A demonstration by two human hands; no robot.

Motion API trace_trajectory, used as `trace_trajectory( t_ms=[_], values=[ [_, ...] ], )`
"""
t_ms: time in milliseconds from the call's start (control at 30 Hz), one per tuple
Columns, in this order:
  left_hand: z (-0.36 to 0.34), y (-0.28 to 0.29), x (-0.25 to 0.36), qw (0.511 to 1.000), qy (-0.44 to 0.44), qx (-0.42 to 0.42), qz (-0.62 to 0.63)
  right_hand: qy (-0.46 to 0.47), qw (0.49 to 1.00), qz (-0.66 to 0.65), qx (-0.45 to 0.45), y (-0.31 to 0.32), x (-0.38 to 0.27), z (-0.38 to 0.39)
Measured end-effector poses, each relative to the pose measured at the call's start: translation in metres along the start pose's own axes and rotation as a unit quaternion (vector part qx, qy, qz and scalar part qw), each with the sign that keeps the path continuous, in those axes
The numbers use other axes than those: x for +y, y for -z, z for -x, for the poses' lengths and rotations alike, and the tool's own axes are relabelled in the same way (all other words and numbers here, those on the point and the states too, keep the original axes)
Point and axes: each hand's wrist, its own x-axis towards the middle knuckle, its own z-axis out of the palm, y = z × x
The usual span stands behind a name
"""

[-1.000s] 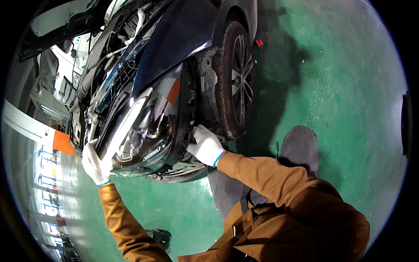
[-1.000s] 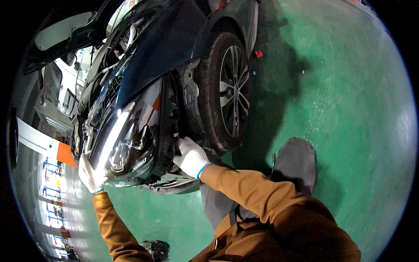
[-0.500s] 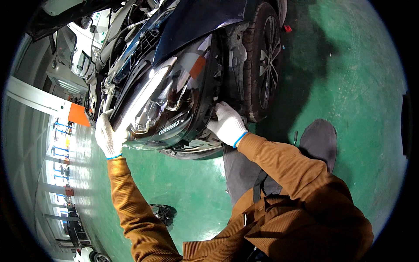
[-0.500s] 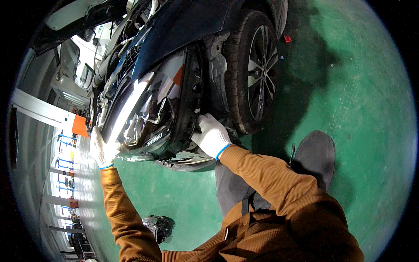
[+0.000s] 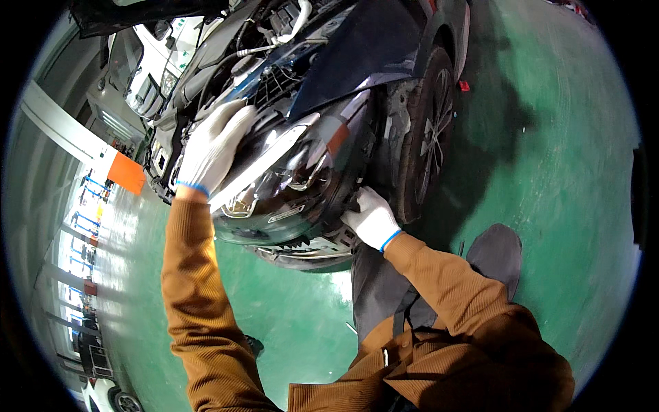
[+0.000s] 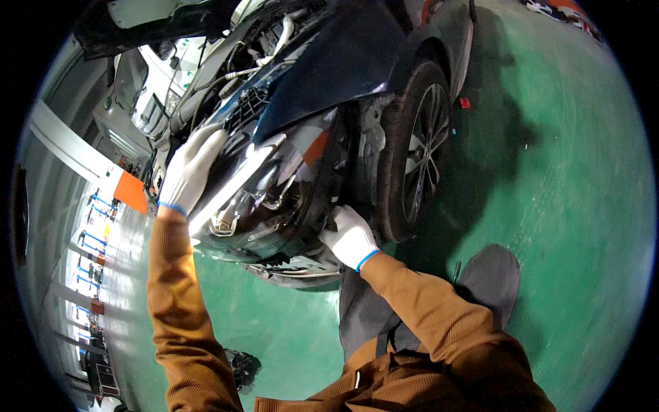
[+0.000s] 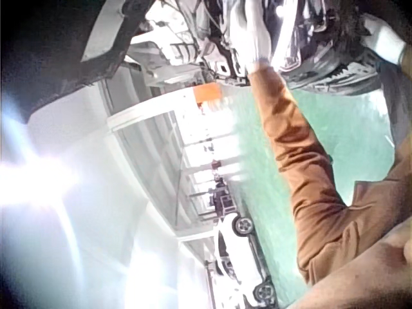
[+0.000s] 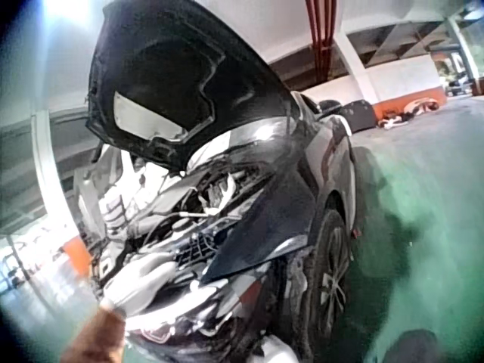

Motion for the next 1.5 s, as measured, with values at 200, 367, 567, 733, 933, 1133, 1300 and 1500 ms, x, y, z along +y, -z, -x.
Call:
trace_trajectory(
  t_ms=[200, 367, 567, 733, 933, 1133, 1300, 1500],
  values=[
    [-0.055, 0.0, 0.027, 0.986, 0.078, -0.093, -0.115, -0.058, 0.961, -0.27, 0.021, 0.014, -0.018, -0.002],
    [-0.061, -0.014, 0.015, 0.994, 0.049, -0.066, -0.074, -0.036, 0.866, -0.498, -0.028, 0.019, 0.007, -0.024],
    [-0.061, -0.01, 0.004, 0.994, -0.002, -0.065, -0.084, -0.049, 0.912, -0.406, -0.021, 0.011, -0.016, -0.031],
    [-0.065, -0.013, -0.015, 0.993, -0.047, -0.059, -0.096, -0.027, 0.911, -0.411, -0.006, 0.003, -0.012, -0.033],
    [-0.065, -0.013, 0.001, 0.995, 0.021, -0.082, -0.052, -0.077, 0.918, -0.39, -0.016, 0.014, -0.025, -0.028],
    [-0.072, -0.021, -0.004, 0.996, 0.019, -0.086, -0.027, -0.011, 0.923, -0.384, -0.03, 0.018, -0.015, -0.032],
    [-0.067, -0.017, -0.004, 0.996, 0.04, -0.082, 0.008, -0.02, 0.932, -0.357, -0.058, 0.022, -0.012, -0.038],
    [-0.065, -0.009, -0.03, 0.99, -0.038, -0.112, -0.072, -0.049, 0.924, -0.363, -0.109, 0.037, -0.025, -0.041]
  ],
)
